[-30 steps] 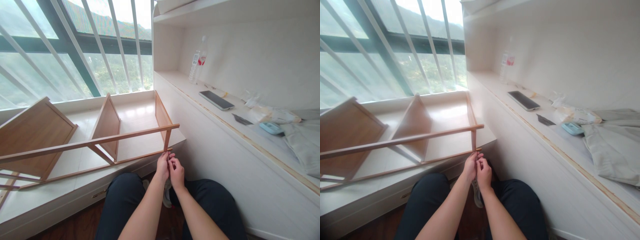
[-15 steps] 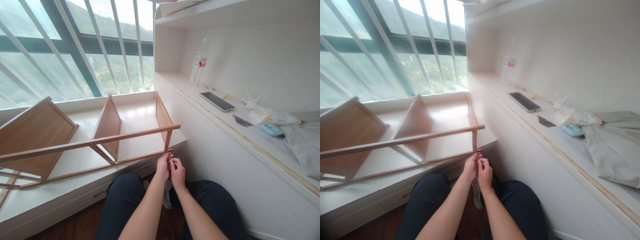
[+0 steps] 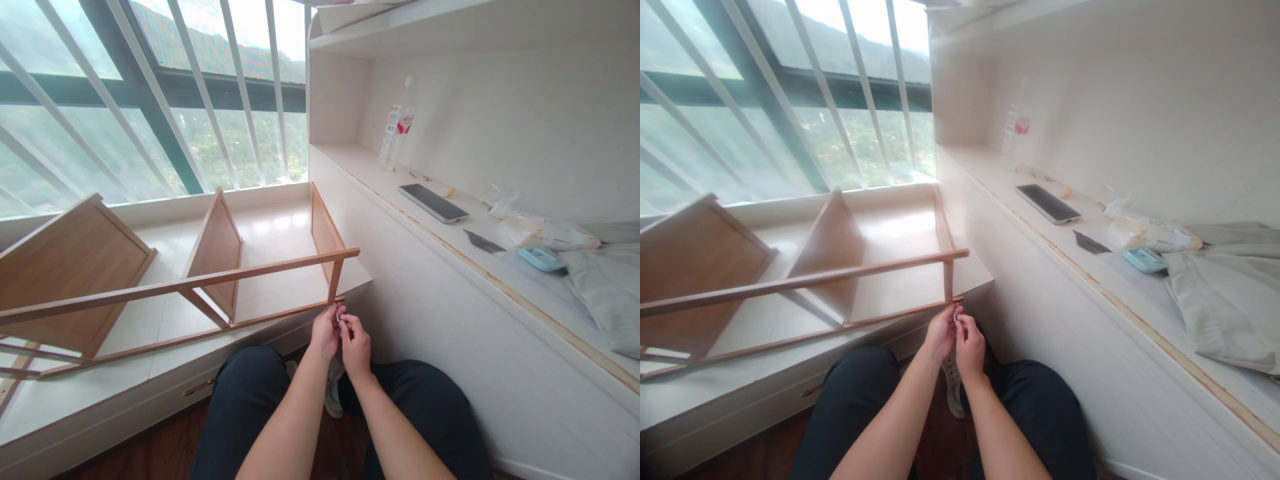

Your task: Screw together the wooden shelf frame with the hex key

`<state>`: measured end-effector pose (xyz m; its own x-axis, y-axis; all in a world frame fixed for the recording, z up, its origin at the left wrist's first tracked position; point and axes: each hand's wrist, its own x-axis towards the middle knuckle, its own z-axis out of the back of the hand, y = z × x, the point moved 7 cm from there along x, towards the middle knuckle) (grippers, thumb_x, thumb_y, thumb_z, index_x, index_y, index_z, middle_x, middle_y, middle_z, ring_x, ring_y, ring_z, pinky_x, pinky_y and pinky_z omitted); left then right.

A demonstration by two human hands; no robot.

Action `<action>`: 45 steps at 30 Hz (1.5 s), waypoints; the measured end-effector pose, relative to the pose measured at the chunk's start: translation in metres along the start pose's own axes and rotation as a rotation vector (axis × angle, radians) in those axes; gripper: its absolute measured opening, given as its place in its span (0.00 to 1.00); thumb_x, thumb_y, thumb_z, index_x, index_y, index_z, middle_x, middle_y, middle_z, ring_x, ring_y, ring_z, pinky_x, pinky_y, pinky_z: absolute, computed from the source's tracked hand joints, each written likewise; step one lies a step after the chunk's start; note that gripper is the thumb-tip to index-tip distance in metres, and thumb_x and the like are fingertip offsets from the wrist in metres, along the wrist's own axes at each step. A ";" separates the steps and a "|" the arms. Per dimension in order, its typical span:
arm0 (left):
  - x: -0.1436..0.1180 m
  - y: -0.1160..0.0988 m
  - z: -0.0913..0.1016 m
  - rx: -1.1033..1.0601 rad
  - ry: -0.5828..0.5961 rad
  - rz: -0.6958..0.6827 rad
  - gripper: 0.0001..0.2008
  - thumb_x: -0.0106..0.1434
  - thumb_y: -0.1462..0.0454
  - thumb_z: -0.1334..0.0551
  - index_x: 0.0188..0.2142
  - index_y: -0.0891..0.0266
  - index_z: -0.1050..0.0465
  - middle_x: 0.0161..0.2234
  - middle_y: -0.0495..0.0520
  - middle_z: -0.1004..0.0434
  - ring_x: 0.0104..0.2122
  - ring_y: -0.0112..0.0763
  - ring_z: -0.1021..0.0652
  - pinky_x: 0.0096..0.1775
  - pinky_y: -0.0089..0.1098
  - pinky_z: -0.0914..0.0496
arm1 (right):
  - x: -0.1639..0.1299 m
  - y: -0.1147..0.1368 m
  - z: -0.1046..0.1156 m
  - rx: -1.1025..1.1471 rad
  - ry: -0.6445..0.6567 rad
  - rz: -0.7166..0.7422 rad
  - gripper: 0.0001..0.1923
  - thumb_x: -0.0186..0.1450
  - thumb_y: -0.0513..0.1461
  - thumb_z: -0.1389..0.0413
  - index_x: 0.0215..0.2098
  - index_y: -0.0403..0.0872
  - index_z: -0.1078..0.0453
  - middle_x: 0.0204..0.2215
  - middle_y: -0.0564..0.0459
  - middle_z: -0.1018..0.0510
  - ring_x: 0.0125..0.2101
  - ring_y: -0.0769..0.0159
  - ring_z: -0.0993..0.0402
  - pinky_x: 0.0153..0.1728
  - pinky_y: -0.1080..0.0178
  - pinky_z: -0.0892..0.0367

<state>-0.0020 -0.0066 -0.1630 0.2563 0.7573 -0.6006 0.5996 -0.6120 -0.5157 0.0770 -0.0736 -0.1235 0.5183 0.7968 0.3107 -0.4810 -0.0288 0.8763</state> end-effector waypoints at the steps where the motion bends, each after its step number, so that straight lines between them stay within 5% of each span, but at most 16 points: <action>1: 0.000 0.000 0.000 0.001 0.002 0.004 0.09 0.71 0.61 0.35 0.45 0.66 0.25 0.38 0.52 0.22 0.30 0.27 0.22 0.31 0.30 0.24 | 0.001 0.000 0.000 0.002 -0.002 -0.002 0.16 0.72 0.47 0.49 0.45 0.48 0.24 0.41 0.46 0.15 0.39 0.59 0.18 0.43 0.61 0.26; 26: 0.001 0.001 0.003 0.030 0.001 -0.009 0.10 0.71 0.62 0.36 0.49 0.65 0.27 0.40 0.53 0.23 0.30 0.26 0.24 0.29 0.28 0.26 | -0.006 -0.022 -0.016 -0.040 0.089 -0.115 0.18 0.70 0.50 0.43 0.40 0.45 0.20 0.32 0.48 0.16 0.32 0.62 0.21 0.38 0.59 0.28; 45: 0.007 0.026 0.020 0.162 -0.034 -0.101 0.09 0.71 0.61 0.35 0.37 0.66 0.26 0.32 0.48 0.24 0.27 0.25 0.25 0.30 0.29 0.26 | -0.016 -0.045 -0.024 -0.030 0.114 -0.247 0.20 0.73 0.53 0.45 0.38 0.45 0.23 0.36 0.51 0.17 0.36 0.64 0.21 0.43 0.57 0.27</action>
<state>0.0002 -0.0215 -0.1925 0.1734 0.8103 -0.5597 0.4906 -0.5638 -0.6643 0.0731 -0.0707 -0.1771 0.5402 0.8404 0.0436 -0.3711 0.1914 0.9087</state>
